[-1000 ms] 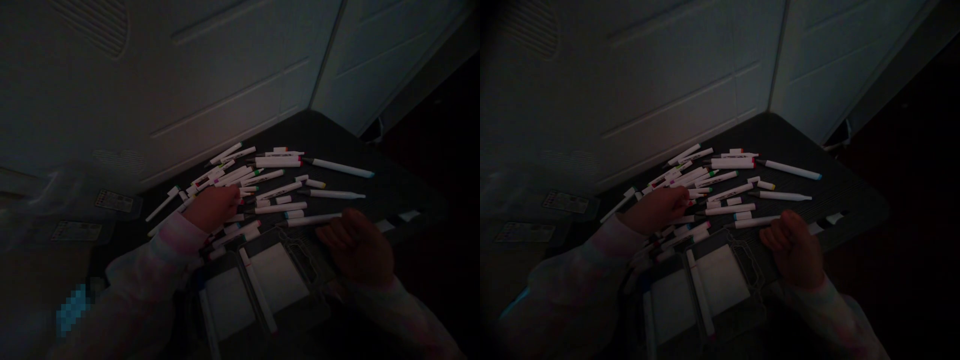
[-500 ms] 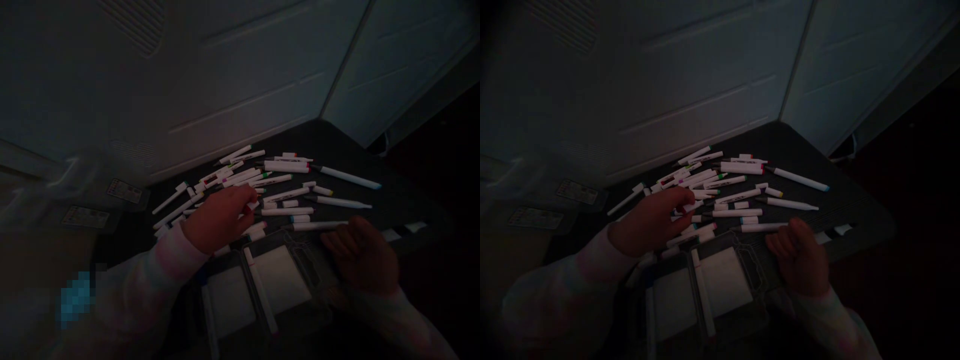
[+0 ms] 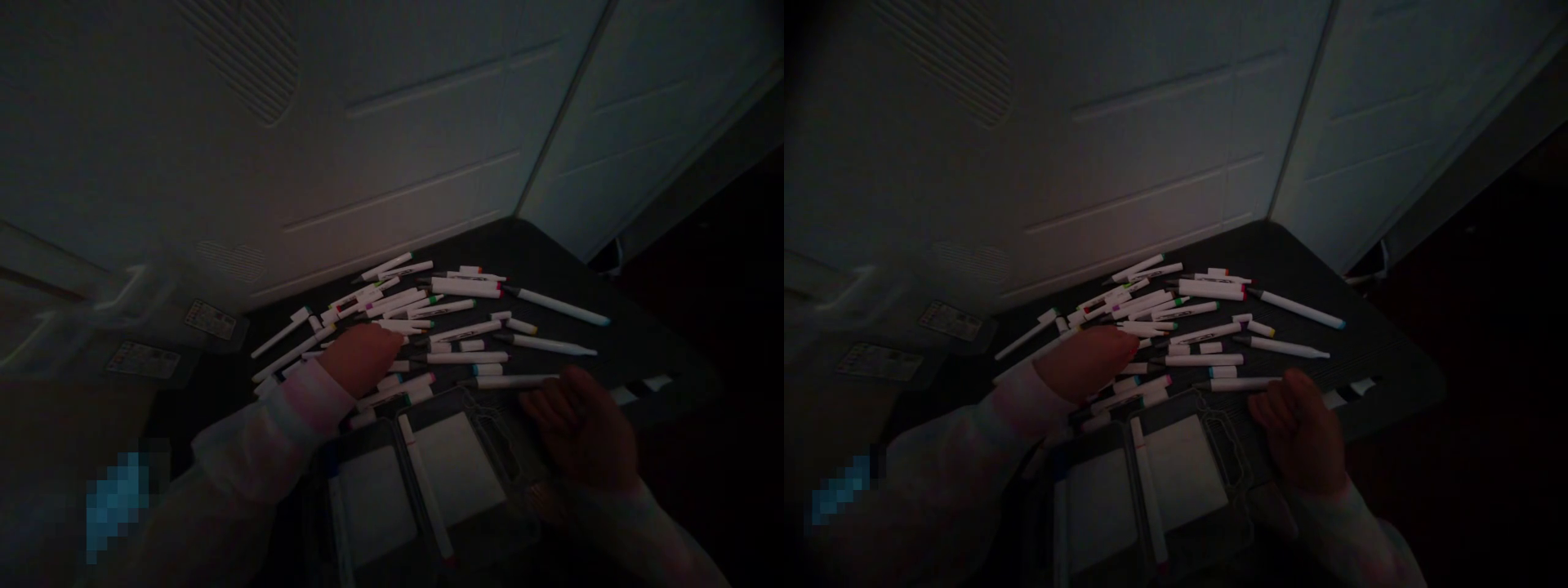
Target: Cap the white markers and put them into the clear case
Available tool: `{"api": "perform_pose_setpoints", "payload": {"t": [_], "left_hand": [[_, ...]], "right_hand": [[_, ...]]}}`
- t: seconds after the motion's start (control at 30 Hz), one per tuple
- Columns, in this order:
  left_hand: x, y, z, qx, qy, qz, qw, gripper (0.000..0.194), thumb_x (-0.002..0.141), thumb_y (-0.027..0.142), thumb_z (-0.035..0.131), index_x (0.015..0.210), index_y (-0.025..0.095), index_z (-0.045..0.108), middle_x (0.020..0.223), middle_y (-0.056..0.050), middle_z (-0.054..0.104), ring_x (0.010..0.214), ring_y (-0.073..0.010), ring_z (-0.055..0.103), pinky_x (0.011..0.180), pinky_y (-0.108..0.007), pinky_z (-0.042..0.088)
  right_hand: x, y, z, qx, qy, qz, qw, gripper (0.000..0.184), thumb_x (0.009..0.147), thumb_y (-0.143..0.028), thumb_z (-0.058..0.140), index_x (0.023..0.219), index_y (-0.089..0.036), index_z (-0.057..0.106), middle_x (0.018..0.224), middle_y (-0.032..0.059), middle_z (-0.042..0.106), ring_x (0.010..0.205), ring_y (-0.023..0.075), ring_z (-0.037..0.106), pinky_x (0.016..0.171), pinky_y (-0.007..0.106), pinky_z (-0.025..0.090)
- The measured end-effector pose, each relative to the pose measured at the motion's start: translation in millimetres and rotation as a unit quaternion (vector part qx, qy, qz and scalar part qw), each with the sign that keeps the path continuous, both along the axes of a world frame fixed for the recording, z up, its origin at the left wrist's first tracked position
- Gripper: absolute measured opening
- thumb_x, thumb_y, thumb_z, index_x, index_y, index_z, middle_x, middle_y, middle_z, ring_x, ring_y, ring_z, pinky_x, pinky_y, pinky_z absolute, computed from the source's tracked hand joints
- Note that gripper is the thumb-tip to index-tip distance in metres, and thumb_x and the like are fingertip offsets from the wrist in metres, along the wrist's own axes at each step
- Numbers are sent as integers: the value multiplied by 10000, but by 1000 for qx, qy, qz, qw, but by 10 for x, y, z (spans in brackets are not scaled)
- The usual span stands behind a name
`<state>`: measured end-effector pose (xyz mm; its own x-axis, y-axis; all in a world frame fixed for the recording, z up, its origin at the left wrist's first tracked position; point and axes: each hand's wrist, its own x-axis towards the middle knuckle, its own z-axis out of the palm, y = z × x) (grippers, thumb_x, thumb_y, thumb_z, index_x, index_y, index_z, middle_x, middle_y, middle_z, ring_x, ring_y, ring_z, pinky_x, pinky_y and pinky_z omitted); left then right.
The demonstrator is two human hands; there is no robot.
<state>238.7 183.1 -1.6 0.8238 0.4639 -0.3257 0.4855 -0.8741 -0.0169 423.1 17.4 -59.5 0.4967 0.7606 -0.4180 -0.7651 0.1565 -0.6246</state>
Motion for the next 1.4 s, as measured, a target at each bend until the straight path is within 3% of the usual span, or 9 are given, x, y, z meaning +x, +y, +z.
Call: {"api": "perform_pose_setpoints", "payload": {"t": [0.1,0.3,0.5,0.93,1.17,1.3,1.4], "left_hand": [[39,22,-50,-4,9,4,1000,199,834,168,414,809,149,611,819,-86,666,796,-208,627,703,-313,471],[82,56,-41,25,0,28,999,264,863,322,411,951,166,604,921,-90,659,874,-215,610,727,-317,468],[170,115,-9,56,5,38,998,244,839,227,409,840,155,642,896,-99,645,902,-236,585,732,-345,459],[278,103,-44,40,16,35,998,193,760,172,485,819,133,665,874,-122,650,895,-259,591,754,-382,460],[180,163,-62,18,-41,24,999,188,766,222,503,819,137,662,839,-104,635,871,-245,572,780,-371,432],[91,212,-56,-3,-88,39,995,192,790,273,514,853,157,653,805,-60,616,836,-188,560,755,-297,430],[21,221,29,-39,-168,76,982,229,802,323,512,897,156,636,778,-25,587,747,-135,544,689,-242,430]], "right_hand": [[1,8,-5,1,4,-1,1000,416,695,-275,648,443,-171,333,337,-60,249,332,58,198,382,232,275],[-8,6,4,12,10,-3,1000,413,713,-266,629,444,-170,331,337,-61,250,336,58,185,381,231,267],[-9,12,2,10,12,-3,1000,401,699,-264,640,448,-171,341,334,-63,261,332,58,183,380,233,270],[-2,-8,6,23,7,7,1000,403,742,-261,599,452,-170,335,342,-61,252,336,57,174,382,229,267],[-1,1,-8,38,-4,11,999,400,729,-272,619,466,-173,333,350,-66,241,340,55,179,387,221,268],[0,2,-7,27,-6,10,1000,393,735,-272,611,467,-175,341,350,-65,242,339,57,182,385,221,268],[3,-3,-6,24,-2,14,1000,405,713,-286,637,459,-176,342,347,-65,246,340,59,183,388,226,278]]}}
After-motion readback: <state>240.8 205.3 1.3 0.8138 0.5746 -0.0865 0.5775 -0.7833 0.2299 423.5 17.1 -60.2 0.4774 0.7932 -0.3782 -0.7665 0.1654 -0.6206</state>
